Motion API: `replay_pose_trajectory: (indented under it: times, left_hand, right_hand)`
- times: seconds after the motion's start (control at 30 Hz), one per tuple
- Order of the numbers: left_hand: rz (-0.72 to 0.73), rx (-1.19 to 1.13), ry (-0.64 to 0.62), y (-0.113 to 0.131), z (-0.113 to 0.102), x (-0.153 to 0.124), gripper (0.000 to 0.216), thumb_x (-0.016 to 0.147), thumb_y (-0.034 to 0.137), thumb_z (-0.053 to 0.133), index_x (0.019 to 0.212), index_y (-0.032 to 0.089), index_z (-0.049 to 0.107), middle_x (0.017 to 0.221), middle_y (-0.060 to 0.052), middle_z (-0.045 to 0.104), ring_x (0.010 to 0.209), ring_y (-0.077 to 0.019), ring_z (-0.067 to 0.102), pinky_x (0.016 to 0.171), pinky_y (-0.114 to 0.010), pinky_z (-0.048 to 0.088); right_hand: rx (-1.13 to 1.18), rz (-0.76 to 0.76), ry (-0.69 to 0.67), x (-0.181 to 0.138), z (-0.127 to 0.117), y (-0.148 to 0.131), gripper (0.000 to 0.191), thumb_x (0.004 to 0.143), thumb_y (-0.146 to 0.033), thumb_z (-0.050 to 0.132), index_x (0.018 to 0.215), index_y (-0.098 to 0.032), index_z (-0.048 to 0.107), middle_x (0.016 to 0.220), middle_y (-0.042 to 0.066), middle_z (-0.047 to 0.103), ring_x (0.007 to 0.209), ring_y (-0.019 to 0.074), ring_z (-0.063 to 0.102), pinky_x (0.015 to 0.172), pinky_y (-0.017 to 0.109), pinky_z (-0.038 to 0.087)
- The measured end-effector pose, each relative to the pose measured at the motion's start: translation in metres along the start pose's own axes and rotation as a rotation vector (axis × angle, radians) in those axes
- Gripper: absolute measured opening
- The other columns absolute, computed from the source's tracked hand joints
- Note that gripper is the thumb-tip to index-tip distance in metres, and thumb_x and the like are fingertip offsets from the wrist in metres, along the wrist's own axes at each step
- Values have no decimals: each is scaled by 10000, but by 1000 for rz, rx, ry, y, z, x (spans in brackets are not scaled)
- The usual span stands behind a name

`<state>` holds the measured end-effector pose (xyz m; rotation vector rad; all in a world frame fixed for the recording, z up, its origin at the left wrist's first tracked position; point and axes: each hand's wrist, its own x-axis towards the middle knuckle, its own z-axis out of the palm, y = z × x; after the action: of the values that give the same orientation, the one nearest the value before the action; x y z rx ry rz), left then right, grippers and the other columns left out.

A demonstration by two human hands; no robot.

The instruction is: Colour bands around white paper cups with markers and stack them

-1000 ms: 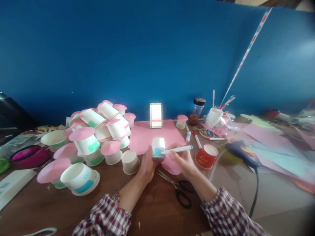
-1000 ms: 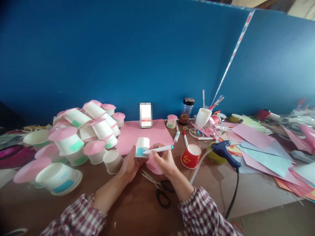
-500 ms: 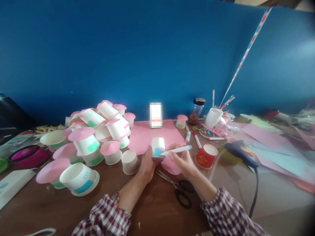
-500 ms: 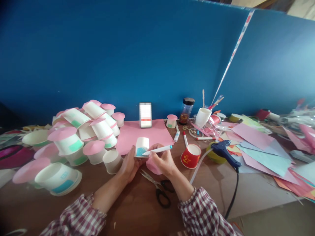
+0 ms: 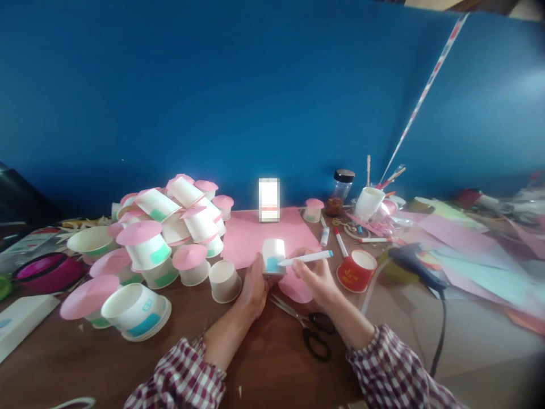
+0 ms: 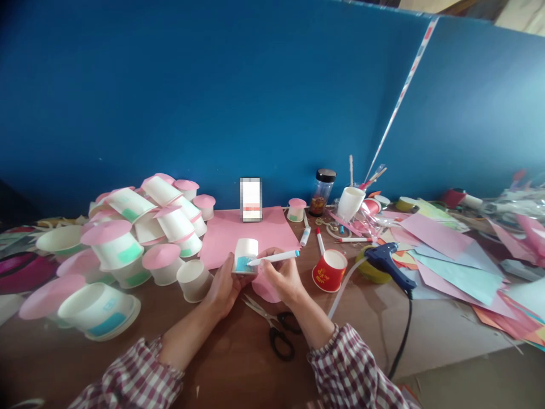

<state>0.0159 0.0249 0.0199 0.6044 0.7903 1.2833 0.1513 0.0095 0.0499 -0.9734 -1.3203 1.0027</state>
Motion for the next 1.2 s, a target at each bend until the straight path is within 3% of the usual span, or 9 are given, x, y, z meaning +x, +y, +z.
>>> replay_pose_trajectory:
  times: [0.23, 0.37, 0.5, 0.63, 0.83, 1.07, 1.2]
  left_hand:
    - [13, 31, -18, 1, 0, -1, 425, 776, 502, 566, 909, 107, 652, 878, -124, 679, 788, -206, 611, 739, -338, 506]
    - [17, 43, -33, 1, 0, -2, 445, 771, 516, 565, 902, 100, 651, 858, -121, 680, 771, -203, 613, 742, -343, 502]
    - [17, 40, -23, 2, 2, -3, 465, 756, 524, 578, 912, 92, 655, 859, -126, 685, 762, -203, 621, 741, -348, 495]
    - [14, 27, -21, 2, 1, -2, 431, 776, 500, 562, 889, 96, 657, 850, -116, 692, 771, -203, 628, 748, -346, 494]
    - [-22, -26, 11, 2, 0, 0, 411, 816, 453, 529, 964, 87, 643, 905, -118, 692, 811, -209, 631, 760, -355, 513]
    - [-22, -67, -86, 7, 4, -3, 397, 809, 462, 558, 1027, 137, 629, 913, -93, 692, 814, -189, 639, 772, -338, 521]
    - [-48, -87, -132, 7, 4, -4, 431, 817, 484, 538, 979, 99, 644, 912, -118, 691, 819, -193, 642, 779, -331, 524]
  right_hand:
    - [-56, -31, 14, -1, 0, -3, 110, 782, -280, 596, 811, -174, 601, 662, 5, 575, 601, 126, 523, 544, 242, 431]
    - [-54, -28, -58, -1, 0, -4, 111, 784, -282, 598, 793, -172, 602, 652, 8, 577, 590, 129, 523, 534, 244, 423]
    - [-54, -21, -4, -1, 2, -4, 107, 776, -281, 599, 795, -176, 608, 648, 7, 587, 594, 136, 540, 547, 251, 435]
    - [-68, -11, -36, -1, 3, -4, 94, 762, -263, 608, 780, -171, 612, 631, 6, 586, 572, 129, 526, 528, 244, 428]
    - [-47, -34, 60, 1, 1, 0, 102, 789, -270, 590, 760, -174, 606, 609, 1, 591, 546, 125, 543, 506, 237, 442]
    - [-82, -50, 68, 0, 2, 1, 87, 781, -256, 619, 751, -175, 621, 624, 17, 643, 582, 145, 603, 542, 255, 490]
    - [-90, -54, 146, 1, 2, -1, 120, 780, -265, 618, 711, -167, 621, 593, 23, 640, 556, 150, 606, 529, 263, 500]
